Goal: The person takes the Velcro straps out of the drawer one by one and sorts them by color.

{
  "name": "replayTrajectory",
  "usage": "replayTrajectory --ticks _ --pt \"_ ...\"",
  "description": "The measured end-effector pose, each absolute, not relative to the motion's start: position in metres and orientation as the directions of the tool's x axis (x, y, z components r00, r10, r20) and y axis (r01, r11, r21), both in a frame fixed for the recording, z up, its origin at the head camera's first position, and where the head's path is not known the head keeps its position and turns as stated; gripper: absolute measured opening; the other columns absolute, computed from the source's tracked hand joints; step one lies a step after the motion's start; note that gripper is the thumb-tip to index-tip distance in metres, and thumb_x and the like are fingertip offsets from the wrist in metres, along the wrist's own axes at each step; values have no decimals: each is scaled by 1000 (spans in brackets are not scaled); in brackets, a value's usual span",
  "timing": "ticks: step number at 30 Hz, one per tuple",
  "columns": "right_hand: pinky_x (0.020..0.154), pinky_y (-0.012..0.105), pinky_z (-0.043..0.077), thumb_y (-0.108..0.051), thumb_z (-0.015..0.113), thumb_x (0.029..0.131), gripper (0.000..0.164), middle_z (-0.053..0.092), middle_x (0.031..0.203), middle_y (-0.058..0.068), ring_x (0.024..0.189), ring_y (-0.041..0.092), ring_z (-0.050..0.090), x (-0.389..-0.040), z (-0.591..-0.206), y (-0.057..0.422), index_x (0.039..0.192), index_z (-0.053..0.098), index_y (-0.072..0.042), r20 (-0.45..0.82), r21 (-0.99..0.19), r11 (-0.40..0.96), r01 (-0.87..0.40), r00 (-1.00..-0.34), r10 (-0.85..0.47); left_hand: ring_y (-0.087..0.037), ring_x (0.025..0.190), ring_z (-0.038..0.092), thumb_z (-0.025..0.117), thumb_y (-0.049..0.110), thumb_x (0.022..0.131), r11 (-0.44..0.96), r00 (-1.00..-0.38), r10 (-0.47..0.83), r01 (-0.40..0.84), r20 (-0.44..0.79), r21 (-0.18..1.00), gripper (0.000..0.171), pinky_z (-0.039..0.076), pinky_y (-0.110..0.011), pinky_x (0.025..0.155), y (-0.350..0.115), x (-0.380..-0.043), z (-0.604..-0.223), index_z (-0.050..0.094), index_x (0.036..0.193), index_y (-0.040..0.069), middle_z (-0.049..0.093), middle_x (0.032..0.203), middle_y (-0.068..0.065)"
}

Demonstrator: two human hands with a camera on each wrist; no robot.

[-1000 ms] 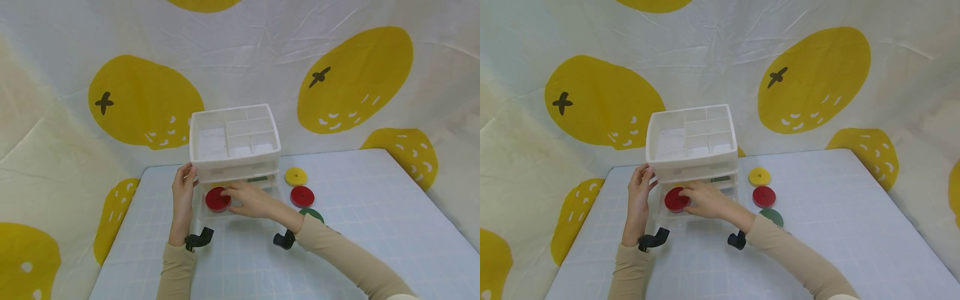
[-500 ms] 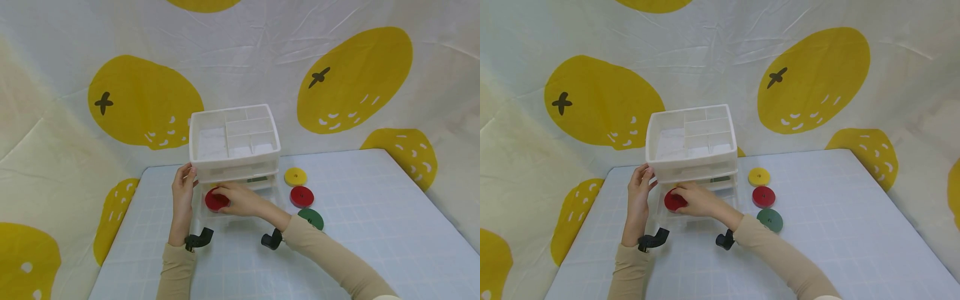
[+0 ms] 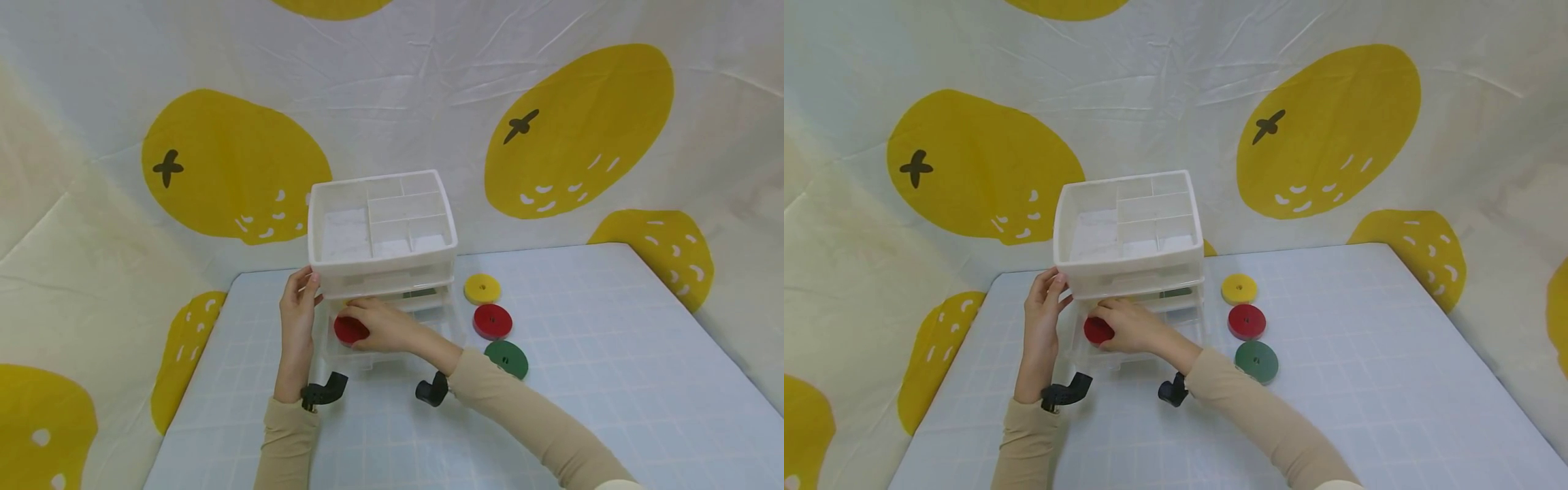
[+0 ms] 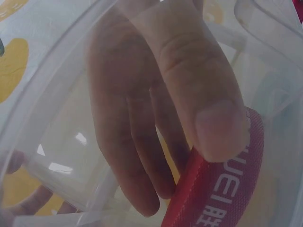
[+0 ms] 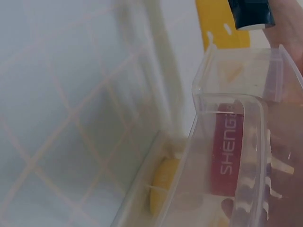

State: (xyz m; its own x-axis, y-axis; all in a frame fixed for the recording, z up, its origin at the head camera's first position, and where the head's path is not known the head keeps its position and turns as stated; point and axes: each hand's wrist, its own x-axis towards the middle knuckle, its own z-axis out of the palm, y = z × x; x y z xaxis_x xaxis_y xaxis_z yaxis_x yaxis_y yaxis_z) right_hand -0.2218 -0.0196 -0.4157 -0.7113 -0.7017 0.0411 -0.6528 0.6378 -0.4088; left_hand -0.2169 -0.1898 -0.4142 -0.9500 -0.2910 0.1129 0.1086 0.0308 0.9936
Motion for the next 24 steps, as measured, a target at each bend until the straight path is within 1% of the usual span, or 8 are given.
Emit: replayTrajectory --ticks 7,14,19,24 --pt "100 35 47 -27 74 84 50 54 136 3 121 20 51 -222 -414 -21 131 57 -18 37 -377 643 -667 -704 -709 -14 103 52 56 36 96 37 -952 -288 94 101 995 40 48 -31 93 -190 -217 -414 55 130 15 55 113 8" --pt "98 34 48 -32 77 81 49 58 131 3 118 20 53 -218 -408 -20 126 61 -18 31 -378 646 -663 -707 -707 -14 101 52 57 35 96 25 -950 -294 102 105 994 39 48 -29 90 -191 -217 -416 55 128 14 55 111 8" --pt "93 30 50 -31 78 80 47 63 123 2 112 18 56 -218 -408 -15 122 64 -16 74 -443 605 -662 -699 -711 -13 100 52 57 35 96 24 -950 -296 98 101 995 38 48 -28 90 -191 -218 -416 55 128 14 54 111 8" --pt "86 27 50 -32 77 79 46 63 120 0 107 15 57 -218 -409 -8 121 64 -16 89 -521 585 -622 -721 -687 -14 101 52 57 36 96 31 -949 -296 101 106 994 39 48 -29 90 -191 -219 -417 55 128 14 54 112 6"
